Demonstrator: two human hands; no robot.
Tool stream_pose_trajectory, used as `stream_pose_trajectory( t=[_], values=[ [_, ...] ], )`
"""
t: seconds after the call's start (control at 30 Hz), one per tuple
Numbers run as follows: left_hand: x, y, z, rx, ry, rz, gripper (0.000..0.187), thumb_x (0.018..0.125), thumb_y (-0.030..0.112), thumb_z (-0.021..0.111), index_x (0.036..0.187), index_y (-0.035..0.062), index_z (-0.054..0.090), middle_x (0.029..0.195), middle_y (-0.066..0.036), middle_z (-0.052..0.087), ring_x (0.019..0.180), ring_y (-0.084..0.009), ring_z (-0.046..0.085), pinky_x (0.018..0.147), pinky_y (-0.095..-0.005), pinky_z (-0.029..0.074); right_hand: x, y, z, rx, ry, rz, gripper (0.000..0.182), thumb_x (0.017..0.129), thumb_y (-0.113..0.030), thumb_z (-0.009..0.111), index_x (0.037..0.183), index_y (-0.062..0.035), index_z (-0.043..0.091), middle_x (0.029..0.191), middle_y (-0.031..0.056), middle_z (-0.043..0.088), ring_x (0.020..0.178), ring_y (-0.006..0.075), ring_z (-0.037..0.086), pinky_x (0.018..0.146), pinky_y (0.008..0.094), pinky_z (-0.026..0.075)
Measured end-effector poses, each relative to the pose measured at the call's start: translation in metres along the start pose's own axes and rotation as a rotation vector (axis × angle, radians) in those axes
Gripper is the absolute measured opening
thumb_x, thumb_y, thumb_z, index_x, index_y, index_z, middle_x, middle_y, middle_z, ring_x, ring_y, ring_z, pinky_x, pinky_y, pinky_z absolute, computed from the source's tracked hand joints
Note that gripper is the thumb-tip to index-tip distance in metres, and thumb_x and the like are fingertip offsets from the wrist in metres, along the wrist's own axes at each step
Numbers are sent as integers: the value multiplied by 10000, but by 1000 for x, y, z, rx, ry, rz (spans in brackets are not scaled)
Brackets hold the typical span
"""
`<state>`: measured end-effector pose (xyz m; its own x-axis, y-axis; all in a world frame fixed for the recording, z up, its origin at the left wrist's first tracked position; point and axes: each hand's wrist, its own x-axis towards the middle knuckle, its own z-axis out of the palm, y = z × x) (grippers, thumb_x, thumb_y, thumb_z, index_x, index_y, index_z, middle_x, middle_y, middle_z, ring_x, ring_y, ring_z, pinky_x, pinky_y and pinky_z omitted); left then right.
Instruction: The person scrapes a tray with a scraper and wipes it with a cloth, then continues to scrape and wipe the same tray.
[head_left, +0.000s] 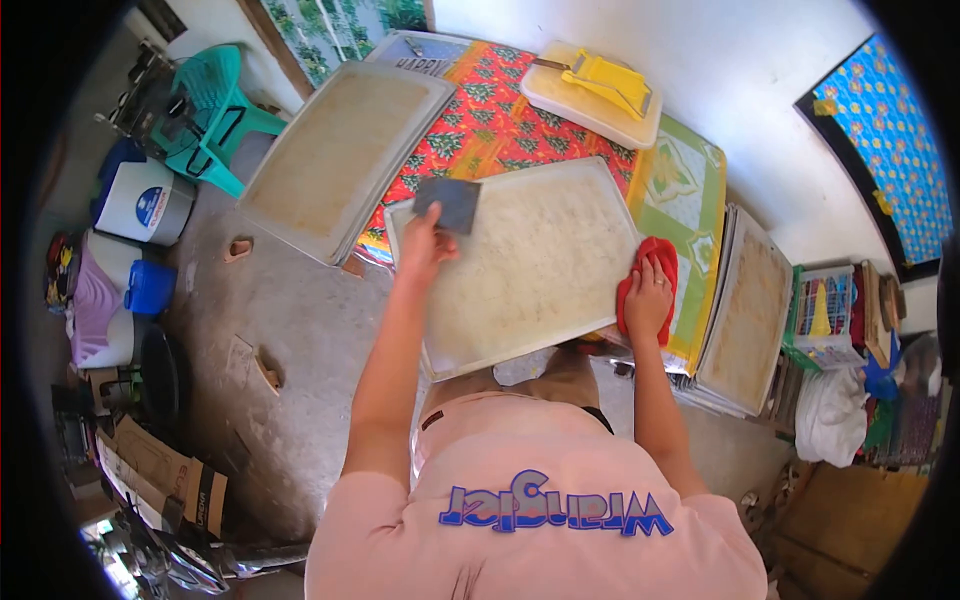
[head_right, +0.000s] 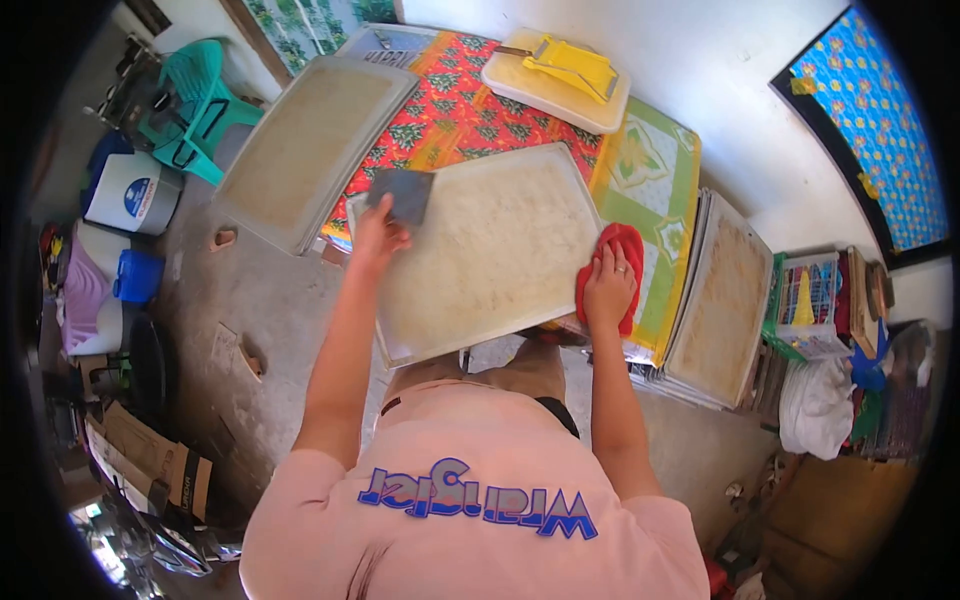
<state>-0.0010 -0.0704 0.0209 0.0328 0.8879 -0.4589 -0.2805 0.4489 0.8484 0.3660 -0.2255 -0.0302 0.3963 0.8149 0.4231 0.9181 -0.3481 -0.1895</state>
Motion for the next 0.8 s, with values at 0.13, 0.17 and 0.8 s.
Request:
stream_pose_trajectory(
  t=[0.13, 0.17, 0.8],
  values=[
    [76, 6, 50, -157, -61, -74, 389, 997, 373, 513, 919, -4, 573, 704, -94, 608, 531, -186, 593, 514, -393, 561, 0, -8, -9, 47, -1, 56, 325, 944, -256, 572, 1251, -160, 623, 1355, 61, 573, 1186, 291, 532, 978, 435, 412],
    [95, 6, 60, -156, -52, -92, 381, 1003, 365, 503, 933, -2, 578, 706, -94, 613, 535, -192, 597, 528, -407, 567, 0, -8, -10, 46, -6, 58, 325, 945, -257, 571, 1250, -160, 623, 1355, 61, 573, 1185, 291, 533, 978, 434, 410],
    [-70, -51, -35, 965, 495, 760, 354, 823, 258, 737, 1104, 48, 685, 1145, -111, 660, 1204, -273, 521, 1055, -449, 347, 1, -4, -7, 51, 67, 9, 265, 913, -215, 619, 1169, -163, 660, 1220, 74, 621, 1044, 298, 573, 867, 443, 450]
  ],
)
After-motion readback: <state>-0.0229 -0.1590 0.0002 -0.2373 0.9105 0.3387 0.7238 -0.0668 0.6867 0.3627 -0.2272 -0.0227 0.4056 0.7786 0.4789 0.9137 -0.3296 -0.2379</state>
